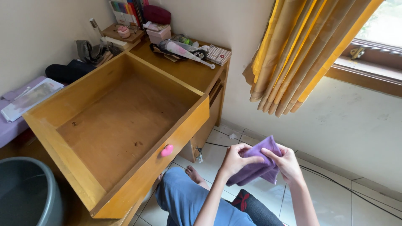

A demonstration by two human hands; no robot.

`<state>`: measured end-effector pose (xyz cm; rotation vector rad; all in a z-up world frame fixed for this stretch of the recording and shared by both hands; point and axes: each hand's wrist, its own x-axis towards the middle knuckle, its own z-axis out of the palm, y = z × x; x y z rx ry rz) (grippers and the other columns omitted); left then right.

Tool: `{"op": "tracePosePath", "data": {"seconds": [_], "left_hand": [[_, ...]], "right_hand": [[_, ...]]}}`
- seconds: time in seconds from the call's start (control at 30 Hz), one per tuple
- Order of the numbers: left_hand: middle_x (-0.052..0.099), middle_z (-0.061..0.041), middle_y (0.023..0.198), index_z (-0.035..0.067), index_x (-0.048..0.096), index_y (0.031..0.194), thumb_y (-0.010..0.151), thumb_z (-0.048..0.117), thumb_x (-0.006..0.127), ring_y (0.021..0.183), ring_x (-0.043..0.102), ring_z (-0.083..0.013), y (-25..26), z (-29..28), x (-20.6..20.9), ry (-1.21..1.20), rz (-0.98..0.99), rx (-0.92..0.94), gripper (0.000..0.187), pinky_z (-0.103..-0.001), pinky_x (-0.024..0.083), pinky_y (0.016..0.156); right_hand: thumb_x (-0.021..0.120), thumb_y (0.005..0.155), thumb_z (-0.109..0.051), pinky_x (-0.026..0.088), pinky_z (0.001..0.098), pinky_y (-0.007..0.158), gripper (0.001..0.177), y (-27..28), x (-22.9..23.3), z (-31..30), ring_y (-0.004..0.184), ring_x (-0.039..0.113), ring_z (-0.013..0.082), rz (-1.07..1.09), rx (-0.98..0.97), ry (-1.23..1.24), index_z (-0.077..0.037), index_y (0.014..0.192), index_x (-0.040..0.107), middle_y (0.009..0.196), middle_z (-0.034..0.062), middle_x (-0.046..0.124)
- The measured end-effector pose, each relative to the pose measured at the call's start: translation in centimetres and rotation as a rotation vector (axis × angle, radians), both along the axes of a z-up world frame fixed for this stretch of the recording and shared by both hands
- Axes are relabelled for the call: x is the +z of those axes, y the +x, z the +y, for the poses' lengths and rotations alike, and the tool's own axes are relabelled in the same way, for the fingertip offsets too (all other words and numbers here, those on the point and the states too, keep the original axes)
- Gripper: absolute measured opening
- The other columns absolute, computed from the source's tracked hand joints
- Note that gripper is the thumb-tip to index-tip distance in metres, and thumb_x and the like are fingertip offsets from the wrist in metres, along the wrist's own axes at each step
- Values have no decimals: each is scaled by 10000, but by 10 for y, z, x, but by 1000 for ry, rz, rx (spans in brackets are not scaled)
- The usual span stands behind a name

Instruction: Cleaning a wooden drawer with a cloth and then placing notebooks and folders inside to organize them.

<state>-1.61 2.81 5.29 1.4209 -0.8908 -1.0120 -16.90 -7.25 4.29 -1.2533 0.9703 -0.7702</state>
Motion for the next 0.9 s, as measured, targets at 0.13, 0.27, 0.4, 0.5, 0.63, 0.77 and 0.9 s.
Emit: {"op": "tracePosePath", "data": {"seconds": [0.13,0.27,0.4,0.5,0.63,0.77,0.9], "left_hand": [[713,-75,726,120,766,850,676,381,932,710,654,-143,1,-12,-31,50,-148,-52,355,-290,514,710],[693,-17,682,175,776,884,959,425,748,699,604,-72,7,-21,-62,-17,-201,-65,262,-264,492,682],[667,-22,693,200,777,916,1035,410,677,720,552,-44,7,-26,-89,-64,-163,15,261,-256,481,672],[659,26,675,246,773,892,1039,430,677,695,537,-9,5,-30,-92,-69,-144,65,254,-218,477,652],[510,60,665,131,582,764,1016,367,660,655,430,-86,3,-20,-54,-64,-146,79,354,-295,372,617],[631,39,699,129,671,780,834,376,821,664,519,-83,4,-15,-35,-26,-125,117,294,-276,433,638],[735,23,787,94,753,865,934,378,729,762,622,-79,11,-16,-42,-108,-135,89,293,-269,487,724]], "right_hand": [[886,791,-97,483,230,509,129,6,-10,-2,592,613,117,23,40,-56,-37,805,773,638,72,672],[769,949,-208,431,190,529,185,-1,-26,-12,593,552,70,87,49,-104,-89,808,781,632,5,628],[779,952,-232,444,242,607,175,-1,-12,-3,695,547,105,114,122,-155,-105,832,782,699,20,660],[972,645,-35,512,447,988,620,3,-23,-1,1071,605,200,93,293,-157,-46,1224,751,1159,125,764],[870,742,-177,603,319,811,485,11,-13,5,877,752,189,355,422,86,-38,1177,706,1015,98,810],[835,823,-206,506,298,701,256,11,-21,2,773,666,160,385,359,18,-40,1009,774,856,62,769],[783,942,-266,258,282,501,386,0,-50,-6,554,315,121,360,394,-28,-102,707,525,619,-17,400]]}}
